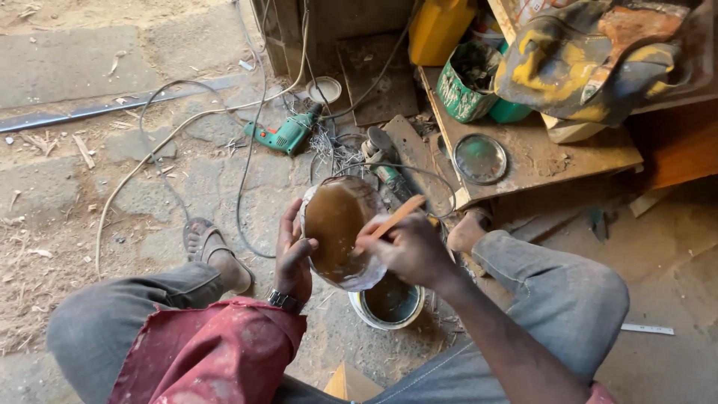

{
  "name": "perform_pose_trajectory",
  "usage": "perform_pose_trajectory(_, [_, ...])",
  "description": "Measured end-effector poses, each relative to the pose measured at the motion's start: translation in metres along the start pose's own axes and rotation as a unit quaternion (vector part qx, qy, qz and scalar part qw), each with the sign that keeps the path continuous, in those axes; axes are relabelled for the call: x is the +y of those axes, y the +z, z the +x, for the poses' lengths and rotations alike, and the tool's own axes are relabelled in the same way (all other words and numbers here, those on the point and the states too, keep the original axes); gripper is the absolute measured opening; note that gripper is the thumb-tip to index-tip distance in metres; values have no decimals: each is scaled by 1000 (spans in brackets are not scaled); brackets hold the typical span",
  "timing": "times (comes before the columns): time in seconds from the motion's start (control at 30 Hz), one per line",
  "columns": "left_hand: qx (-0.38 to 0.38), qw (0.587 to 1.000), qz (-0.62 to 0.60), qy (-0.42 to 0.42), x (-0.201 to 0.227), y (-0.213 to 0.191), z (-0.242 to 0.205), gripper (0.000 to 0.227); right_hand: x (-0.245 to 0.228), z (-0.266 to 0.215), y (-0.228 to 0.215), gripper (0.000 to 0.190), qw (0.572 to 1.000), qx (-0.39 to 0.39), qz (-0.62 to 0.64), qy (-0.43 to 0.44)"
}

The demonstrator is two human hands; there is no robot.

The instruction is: Mixing a brown liquid in a bowl using a wooden stick and adding liquid from a small bottle

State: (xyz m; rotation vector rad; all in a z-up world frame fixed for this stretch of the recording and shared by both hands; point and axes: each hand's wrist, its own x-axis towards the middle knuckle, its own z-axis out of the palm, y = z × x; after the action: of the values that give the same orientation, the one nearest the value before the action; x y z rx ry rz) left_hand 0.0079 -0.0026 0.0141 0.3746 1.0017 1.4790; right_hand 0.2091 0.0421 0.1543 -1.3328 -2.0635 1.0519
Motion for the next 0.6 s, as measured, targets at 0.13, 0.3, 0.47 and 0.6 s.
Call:
perform_pose_trajectory(0.13, [-3,1000,14,0,0,5,1,100,7,2,6,4,999,-19,2,-43])
perform_pose_trajectory(0.3, [5,1000,14,-7,15,14,-7,97,13,0,8,5,999,3,-7,-38])
perform_pose_trajectory(0.47, [6,1000,10,-7,4,7,0,97,17,4,5,4,998,21,-10,-65])
perform_pose_trajectory(0.6, [8,1000,-2,4,8,7,-2,97,23,2,9,7,996,31,-23,-82])
